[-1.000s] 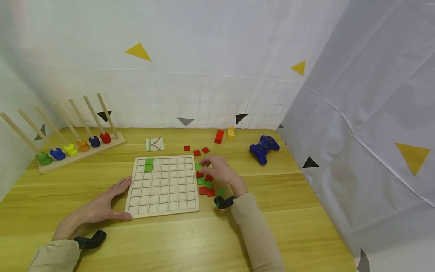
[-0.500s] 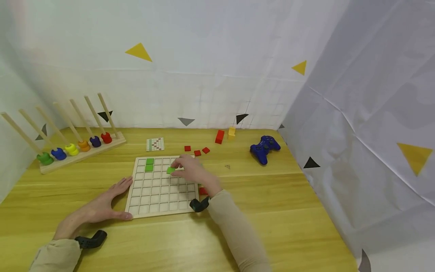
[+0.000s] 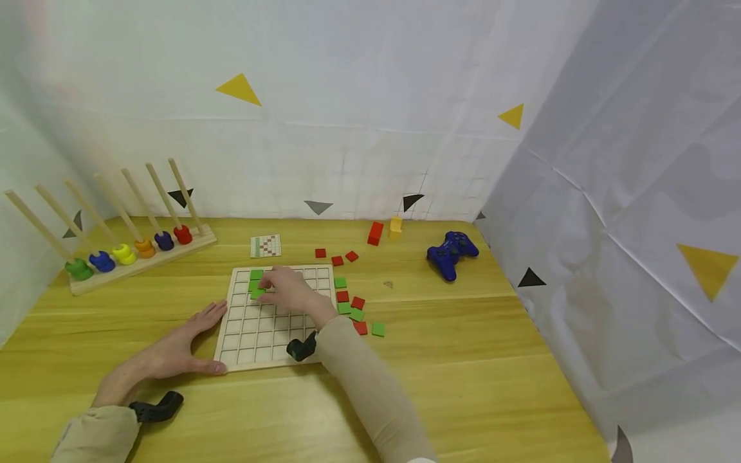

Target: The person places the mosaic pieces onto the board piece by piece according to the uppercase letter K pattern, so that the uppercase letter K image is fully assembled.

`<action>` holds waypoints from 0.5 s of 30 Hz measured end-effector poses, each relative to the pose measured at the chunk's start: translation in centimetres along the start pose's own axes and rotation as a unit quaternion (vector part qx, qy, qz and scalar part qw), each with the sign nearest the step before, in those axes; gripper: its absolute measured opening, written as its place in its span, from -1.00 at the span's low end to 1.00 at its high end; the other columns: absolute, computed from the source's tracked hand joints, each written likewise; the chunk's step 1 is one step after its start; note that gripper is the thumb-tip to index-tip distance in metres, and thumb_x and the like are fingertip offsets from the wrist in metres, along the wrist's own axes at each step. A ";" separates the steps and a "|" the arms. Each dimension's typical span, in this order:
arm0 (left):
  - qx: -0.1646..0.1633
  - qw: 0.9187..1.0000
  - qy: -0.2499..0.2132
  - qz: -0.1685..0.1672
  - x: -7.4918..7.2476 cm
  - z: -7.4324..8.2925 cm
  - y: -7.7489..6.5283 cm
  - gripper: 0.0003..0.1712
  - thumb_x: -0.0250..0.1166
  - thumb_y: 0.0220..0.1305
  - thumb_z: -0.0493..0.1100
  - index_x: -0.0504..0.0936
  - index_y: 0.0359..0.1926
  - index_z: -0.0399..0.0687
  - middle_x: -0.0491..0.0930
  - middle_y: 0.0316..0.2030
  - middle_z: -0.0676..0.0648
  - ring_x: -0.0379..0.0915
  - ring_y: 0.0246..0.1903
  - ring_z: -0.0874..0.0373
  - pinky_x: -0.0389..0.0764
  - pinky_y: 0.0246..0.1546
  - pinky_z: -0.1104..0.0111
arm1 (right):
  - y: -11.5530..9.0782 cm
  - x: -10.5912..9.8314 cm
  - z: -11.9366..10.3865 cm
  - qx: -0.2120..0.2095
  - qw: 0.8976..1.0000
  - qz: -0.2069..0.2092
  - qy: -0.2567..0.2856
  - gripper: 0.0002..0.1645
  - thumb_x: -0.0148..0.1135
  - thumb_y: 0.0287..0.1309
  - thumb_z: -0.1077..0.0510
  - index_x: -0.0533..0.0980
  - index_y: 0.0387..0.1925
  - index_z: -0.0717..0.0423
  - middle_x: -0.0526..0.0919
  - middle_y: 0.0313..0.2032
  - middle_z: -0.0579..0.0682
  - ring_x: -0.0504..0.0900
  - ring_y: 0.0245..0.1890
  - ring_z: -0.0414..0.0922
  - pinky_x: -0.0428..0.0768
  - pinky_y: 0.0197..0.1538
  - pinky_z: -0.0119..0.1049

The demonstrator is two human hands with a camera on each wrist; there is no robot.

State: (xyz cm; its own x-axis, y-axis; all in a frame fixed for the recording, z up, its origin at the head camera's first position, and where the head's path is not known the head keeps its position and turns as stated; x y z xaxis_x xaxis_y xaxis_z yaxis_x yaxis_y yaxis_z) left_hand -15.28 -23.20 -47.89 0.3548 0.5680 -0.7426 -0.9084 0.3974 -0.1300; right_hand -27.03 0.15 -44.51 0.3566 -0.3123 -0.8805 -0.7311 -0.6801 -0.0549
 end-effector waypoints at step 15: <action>0.003 1.000 -0.004 0.000 -0.1 0.3 0.0 0.41 0.50 -0.06 0.36 -0.07 0.59 -0.12 -0.19 0.57 -0.33 -0.31 0.51 -0.42 -0.10 0.38 -0.38 | 0.5 0.7 -0.8 0.040 0.998 0.001 -0.044 -0.67 0.29 0.32 -0.05 0.63 0.03 -0.03 0.62 -0.09 -0.10 0.56 -0.13 -0.20 0.55 -0.03 -0.36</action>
State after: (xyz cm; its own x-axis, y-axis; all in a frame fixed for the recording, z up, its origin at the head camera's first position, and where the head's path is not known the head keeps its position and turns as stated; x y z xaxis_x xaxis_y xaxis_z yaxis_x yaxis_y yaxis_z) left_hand -15.23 -23.07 -47.66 0.3566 0.5732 -0.7378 -0.9068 0.4025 -0.1255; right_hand -26.68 -0.98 -44.74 0.3045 -0.2519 -0.9186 -0.7774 -0.6230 -0.0869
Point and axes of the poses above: each hand's wrist, its own y-axis towards the middle knuckle, its own x-axis out of the palm, z = x × y, the point moved 1 cm from there along y, towards the middle knuckle
